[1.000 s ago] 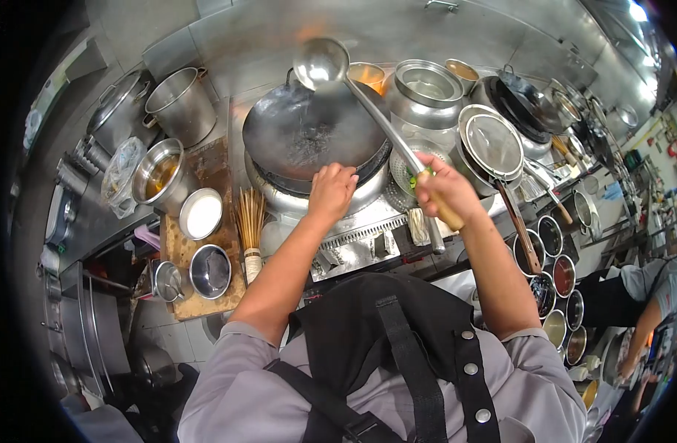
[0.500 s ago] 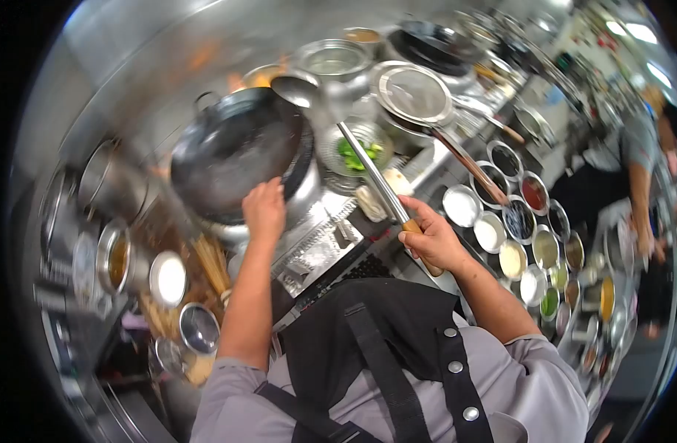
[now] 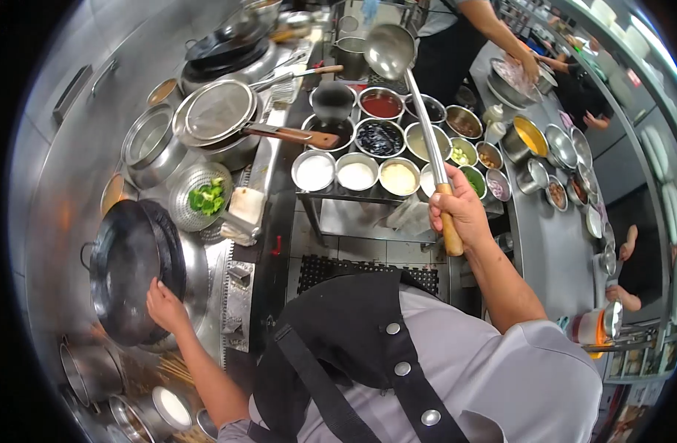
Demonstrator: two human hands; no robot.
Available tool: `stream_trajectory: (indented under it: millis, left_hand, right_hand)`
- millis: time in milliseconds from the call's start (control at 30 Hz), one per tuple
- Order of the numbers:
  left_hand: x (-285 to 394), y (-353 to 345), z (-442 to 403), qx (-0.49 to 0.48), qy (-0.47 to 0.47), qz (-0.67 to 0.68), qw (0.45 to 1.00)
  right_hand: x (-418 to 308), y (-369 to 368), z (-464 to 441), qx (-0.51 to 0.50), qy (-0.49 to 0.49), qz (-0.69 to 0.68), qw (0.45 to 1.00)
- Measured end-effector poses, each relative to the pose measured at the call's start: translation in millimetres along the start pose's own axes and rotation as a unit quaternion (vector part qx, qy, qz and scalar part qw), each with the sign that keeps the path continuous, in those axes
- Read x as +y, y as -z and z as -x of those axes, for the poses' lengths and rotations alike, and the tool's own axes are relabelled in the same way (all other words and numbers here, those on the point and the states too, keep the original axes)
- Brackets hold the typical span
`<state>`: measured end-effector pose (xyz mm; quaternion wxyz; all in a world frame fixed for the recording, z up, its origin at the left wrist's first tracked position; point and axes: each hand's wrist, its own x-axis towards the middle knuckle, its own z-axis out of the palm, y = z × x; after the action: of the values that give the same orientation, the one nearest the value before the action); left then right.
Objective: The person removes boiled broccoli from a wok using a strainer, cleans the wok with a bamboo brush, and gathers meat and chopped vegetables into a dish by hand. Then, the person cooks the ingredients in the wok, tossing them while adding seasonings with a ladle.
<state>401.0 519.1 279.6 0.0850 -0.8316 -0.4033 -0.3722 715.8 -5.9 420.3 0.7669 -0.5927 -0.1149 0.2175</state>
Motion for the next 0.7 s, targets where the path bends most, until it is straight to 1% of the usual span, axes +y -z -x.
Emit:
stream_trajectory:
  millis: [67,133,200,267,333,400,467,500,700]
  left_hand:
    - [3.3,0.2,1.2,-0.007,0.000,-0.013,1.000]
    - [1.7,-6.1,1.9,-0.014,0.035,-0.030,0.999]
    - [0.7,-10.0,3.0,-0.009,0.027,-0.030,0.999]
    - [1.3,-10.7,4.0,-0.010,0.037,-0.042,0.998]
    - [3.6,-10.5,4.9,-0.005,0.023,-0.046,0.999]
    - [5.9,-11.0,5.2,0.001,0.035,-0.044,0.998]
    - [4.9,-12.8,5.3,-0.014,0.039,-0.057,0.998]
    - [4.5,-15.0,5.4,-0.013,0.046,-0.064,0.997]
    - [-1.0,-23.5,4.8,-0.011,0.053,-0.093,0.994]
  right_hand:
    - [3.0,34.1,7.8,0.084,-0.014,-0.001,0.996]
    - [7.0,66.4,21.8,0.104,-0.024,-0.002,0.994]
    - [12.3,90.8,36.2,0.135,-0.056,0.014,0.989]
    - [14.5,108.3,53.4,0.140,-0.080,-0.003,0.987]
    - [19.3,128.3,65.5,0.121,-0.109,0.013,0.986]
    - [22.7,138.1,72.5,0.129,-0.124,0.006,0.984]
    - [25.8,146.6,76.3,0.135,-0.153,0.026,0.979]
    - [25.1,150.0,76.8,0.130,-0.164,0.008,0.978]
    - [22.7,173.3,76.1,0.123,-0.190,0.002,0.974]
